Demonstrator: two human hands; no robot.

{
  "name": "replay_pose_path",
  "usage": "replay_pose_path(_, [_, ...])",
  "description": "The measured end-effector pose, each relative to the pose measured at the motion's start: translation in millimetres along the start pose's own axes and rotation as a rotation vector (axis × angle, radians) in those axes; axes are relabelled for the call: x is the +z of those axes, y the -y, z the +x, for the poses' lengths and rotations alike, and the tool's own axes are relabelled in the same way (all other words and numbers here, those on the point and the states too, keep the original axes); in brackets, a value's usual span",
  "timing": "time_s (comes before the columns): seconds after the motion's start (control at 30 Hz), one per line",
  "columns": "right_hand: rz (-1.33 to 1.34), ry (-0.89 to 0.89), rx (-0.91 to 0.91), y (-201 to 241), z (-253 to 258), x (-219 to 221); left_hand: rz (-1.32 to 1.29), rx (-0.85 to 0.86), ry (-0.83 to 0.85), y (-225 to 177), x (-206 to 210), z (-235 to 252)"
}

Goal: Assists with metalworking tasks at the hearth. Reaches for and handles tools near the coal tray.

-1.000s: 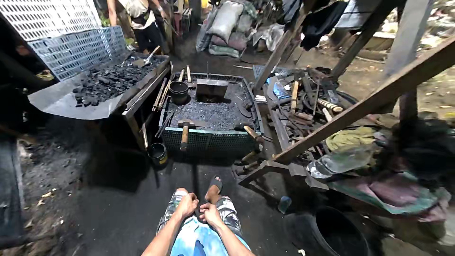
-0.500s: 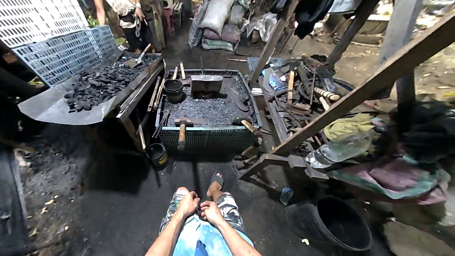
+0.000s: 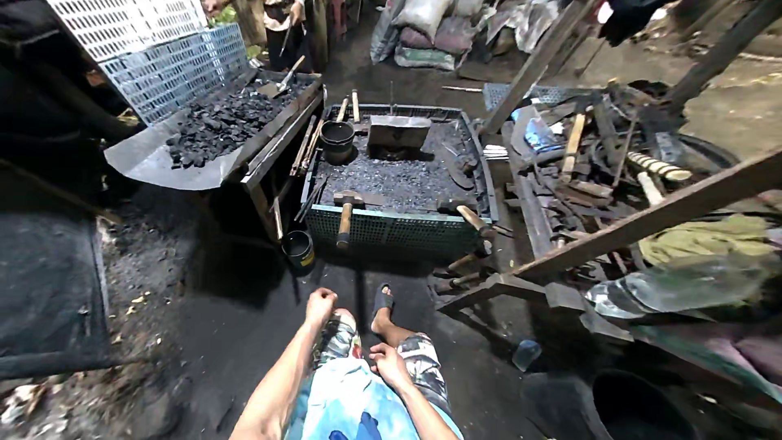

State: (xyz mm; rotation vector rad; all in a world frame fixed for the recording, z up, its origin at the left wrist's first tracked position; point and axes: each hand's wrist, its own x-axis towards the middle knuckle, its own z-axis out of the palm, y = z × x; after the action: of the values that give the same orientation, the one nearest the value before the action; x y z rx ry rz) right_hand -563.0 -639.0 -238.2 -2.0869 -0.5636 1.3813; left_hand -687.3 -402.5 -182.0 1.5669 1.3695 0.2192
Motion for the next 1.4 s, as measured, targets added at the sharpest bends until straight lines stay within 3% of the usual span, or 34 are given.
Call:
replay_pose_path(0.13, [0.017,0.019,-0.003,5.3,5.5,4.3,0.086,-0.060,-0.280,-37.0,-78.1,66.9])
replay_pose_path(0.3, [-0.233,0.159,-0.012,22.4,28.0,26.9,0.198,-0.079,-0.413,-57.0,-129.7,135.4])
replay_pose_path(0.53, [-0.193,0.299,0.033,34.4,58.6,32.0,0.389,-0.111,-0.437,-63.1,-143.8,226.0])
replay_pose_path(0.7, [0.011,0.289,0.104,38.9,65.2,22.7,0.416,-0.202,-0.437,-60.8,-141.6,281.1])
replay_pose_path(0.87, [0.028,0.258,0.103,38.1,70.9,25.2,0.465,-0.264,-0.387,-69.7,-140.0,313.7])
replay_pose_path(1.0, [-0.006,0.257,0.081,41.8,72.0,27.9,0.246,-0.304,-0.353,-84.8,-138.4,312.5])
replay_pose_path(1.13, [-0.024,0.254,0.052,40.4,73.7,31.1,0.041,-0.344,-0.389,-95.5,-151.0,278.2])
replay_pose_path(1.23, [-0.042,0.225,0.045,32.1,73.0,36.1,-0.082,-0.233,-0.438,-80.6,-146.1,231.9])
replay_pose_path(1.4, [-0.105,0.228,0.009,15.1,75.3,40.6,-0.034,-0.076,-0.319,-50.6,-96.1,122.4])
